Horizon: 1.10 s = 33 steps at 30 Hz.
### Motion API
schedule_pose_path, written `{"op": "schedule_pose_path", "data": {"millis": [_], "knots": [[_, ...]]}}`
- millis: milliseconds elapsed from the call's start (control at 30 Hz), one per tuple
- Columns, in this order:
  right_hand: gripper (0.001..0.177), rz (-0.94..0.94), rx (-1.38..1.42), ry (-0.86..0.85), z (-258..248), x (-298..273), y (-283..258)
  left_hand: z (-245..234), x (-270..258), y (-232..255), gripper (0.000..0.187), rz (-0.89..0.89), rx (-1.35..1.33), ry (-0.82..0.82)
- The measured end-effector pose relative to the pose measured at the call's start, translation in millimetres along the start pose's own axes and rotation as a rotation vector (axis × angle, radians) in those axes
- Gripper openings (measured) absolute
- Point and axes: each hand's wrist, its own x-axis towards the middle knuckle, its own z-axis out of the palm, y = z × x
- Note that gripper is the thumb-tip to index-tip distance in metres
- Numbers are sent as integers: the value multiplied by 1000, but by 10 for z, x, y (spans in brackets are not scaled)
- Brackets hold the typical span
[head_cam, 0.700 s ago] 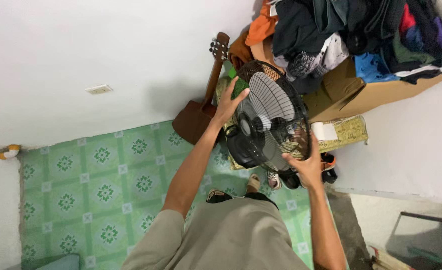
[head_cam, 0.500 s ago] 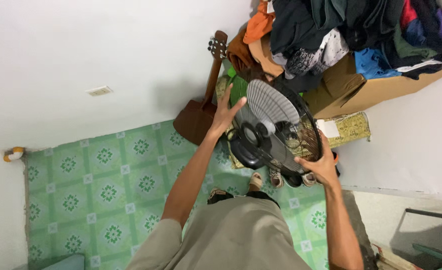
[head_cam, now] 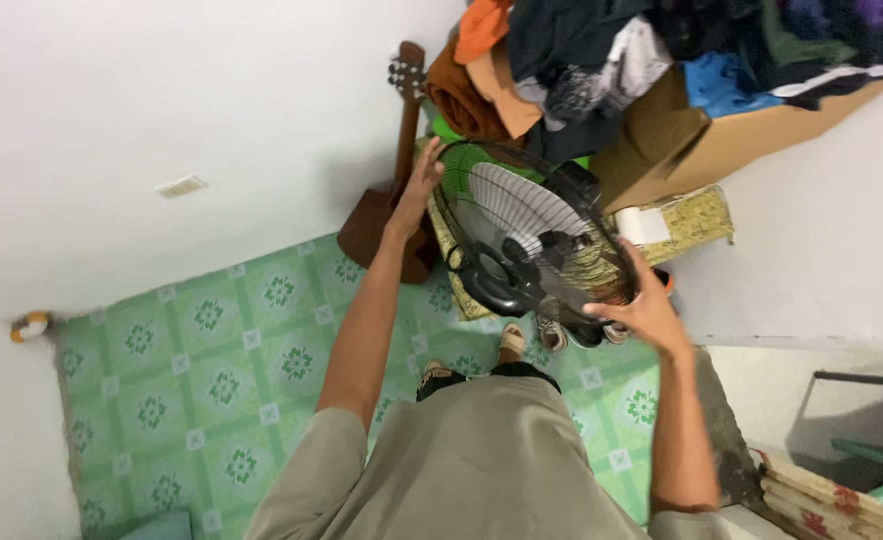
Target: The person disassembles a table fan by removing the front grille, fan blades, and rear grille. They place each component on the floor and continue to remove the central hub and motor housing parts.
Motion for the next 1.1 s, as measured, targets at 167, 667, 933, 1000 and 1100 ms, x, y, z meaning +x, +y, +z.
{"op": "schedule_pose_path", "data": {"millis": [167, 667, 933, 1000, 1100], "knots": [[69, 5, 282, 658, 649, -242, 140, 149, 253, -115, 100, -63, -9, 181], [42, -53, 87, 1154, 737, 46, 508, 420, -488, -123, 55, 246, -99, 660], [46, -119, 191, 1001, 475, 505, 489, 457, -723, -140, 55, 214, -146, 737], [47, -142, 243, 965, 415, 588, 542, 484, -768, -193, 56, 252, -135, 726], [48, -128, 249, 933, 358, 664, 669, 502, -819, -251, 58, 54, -197, 704]]}}
